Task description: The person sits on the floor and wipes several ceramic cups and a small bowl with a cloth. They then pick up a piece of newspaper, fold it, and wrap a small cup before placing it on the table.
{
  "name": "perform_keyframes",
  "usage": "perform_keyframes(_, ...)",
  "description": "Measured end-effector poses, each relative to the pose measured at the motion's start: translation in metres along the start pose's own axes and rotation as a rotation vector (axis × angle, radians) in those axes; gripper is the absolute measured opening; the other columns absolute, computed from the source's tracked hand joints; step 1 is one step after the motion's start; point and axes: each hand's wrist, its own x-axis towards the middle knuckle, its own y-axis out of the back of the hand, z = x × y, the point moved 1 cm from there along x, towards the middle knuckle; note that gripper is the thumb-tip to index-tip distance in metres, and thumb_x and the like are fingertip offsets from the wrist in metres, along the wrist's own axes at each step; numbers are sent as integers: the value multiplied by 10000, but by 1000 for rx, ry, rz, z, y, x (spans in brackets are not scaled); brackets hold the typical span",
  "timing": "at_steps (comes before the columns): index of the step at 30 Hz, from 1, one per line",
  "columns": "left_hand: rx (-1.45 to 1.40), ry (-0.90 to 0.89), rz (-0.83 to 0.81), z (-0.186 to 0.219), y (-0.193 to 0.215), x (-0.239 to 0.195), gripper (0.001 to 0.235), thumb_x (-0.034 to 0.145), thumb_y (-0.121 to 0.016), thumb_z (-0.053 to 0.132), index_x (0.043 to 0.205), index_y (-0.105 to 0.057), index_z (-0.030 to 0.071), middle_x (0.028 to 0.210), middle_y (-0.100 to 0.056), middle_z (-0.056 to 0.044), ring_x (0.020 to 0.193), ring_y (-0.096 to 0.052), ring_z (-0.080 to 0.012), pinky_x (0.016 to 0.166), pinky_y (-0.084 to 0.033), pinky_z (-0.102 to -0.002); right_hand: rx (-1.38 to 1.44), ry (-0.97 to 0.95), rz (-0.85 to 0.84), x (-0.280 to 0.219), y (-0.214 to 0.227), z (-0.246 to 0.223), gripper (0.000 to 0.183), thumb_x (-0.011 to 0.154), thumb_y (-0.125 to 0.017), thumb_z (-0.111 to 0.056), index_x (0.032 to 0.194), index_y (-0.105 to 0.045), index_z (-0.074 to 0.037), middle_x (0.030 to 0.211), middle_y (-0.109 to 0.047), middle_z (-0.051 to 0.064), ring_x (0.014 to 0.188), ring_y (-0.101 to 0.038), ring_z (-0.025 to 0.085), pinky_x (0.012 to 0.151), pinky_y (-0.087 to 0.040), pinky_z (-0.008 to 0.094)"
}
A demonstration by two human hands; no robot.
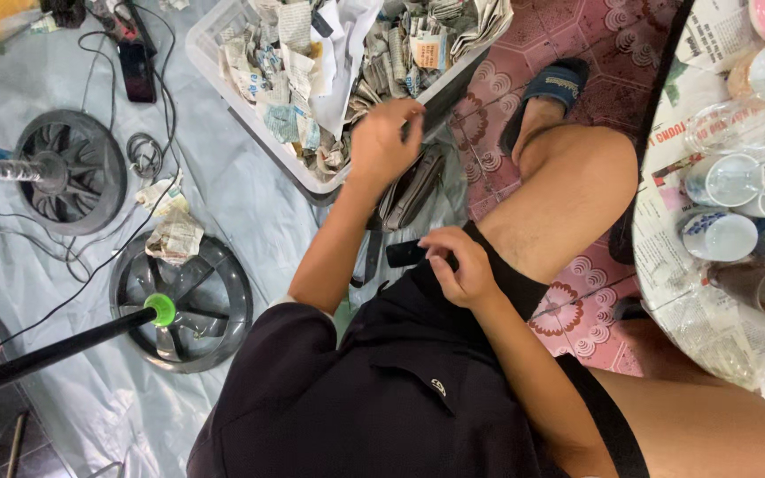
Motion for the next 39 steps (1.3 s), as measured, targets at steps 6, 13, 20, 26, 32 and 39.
perform_keyframes(6, 173, 302, -59, -77, -29, 40, 233, 913, -769, 262, 850, -701, 48, 872, -741, -165, 848, -724, -360, 769, -570, -461, 166, -33, 92, -3, 3, 1, 184, 1021, -539, -5, 1196, -593, 8, 1137, -632, 145, 846, -640, 168, 783, -524, 264)
perform_keyframes(13, 475, 398, -126, -113, -55, 60, 479, 752, -830, 387, 883, -663, -42, 949, -693, -253, 871, -702, -455, 694, -563, -495, 62, -37, 93, 1, 5, -6, 170, 1001, -563, 18, 1162, -614, 4, 1120, -640, 135, 832, -658, 153, 742, -525, 249)
perform_keyframes(20, 400, 351, -103, -95, -40, 59, 279, 782, -772, 293, 783, -696, 25, 800, -701, -203, 773, -706, -412, 720, -565, -488, 37, -83, 79, 4, 4, -8, 197, 975, -584, 47, 1163, -622, 1, 1109, -644, 118, 836, -664, 144, 734, -521, 250)
perform_keyframes(26, 249, 161, 68, -51, 18, 45, 173, 799, -741, 186, 767, -644, 48, 693, -689, -155, 642, -679, -389, 600, -533, -481, -1, -107, 77, 2, 3, -6, 209, 971, -589, 57, 1163, -634, -14, 1103, -649, 110, 831, -658, 143, 752, -522, 256)
perform_keyframes(32, -384, 235, 36, -20, 53, 19, 145, 1005, -627, 82, 928, -513, 35, 722, -616, -79, 614, -600, -182, 586, -467, -331, -13, -134, 83, 1, 1, 0, 223, 969, -618, 39, 1183, -624, -23, 1105, -660, 92, 859, -648, 133, 769, -522, 249)
perform_keyframes(39, -1246, 50, -381, 51, 10, -11, 142, 1024, -604, 170, 1057, -544, 45, 1099, -637, 13, 1005, -585, -86, 899, -487, -265, 448, -260, 190, -8, 41, -17, 400, 1079, -523, -218, 1431, -429, -52, 1257, -594, 84, 991, -627, 144, 856, -501, 262)
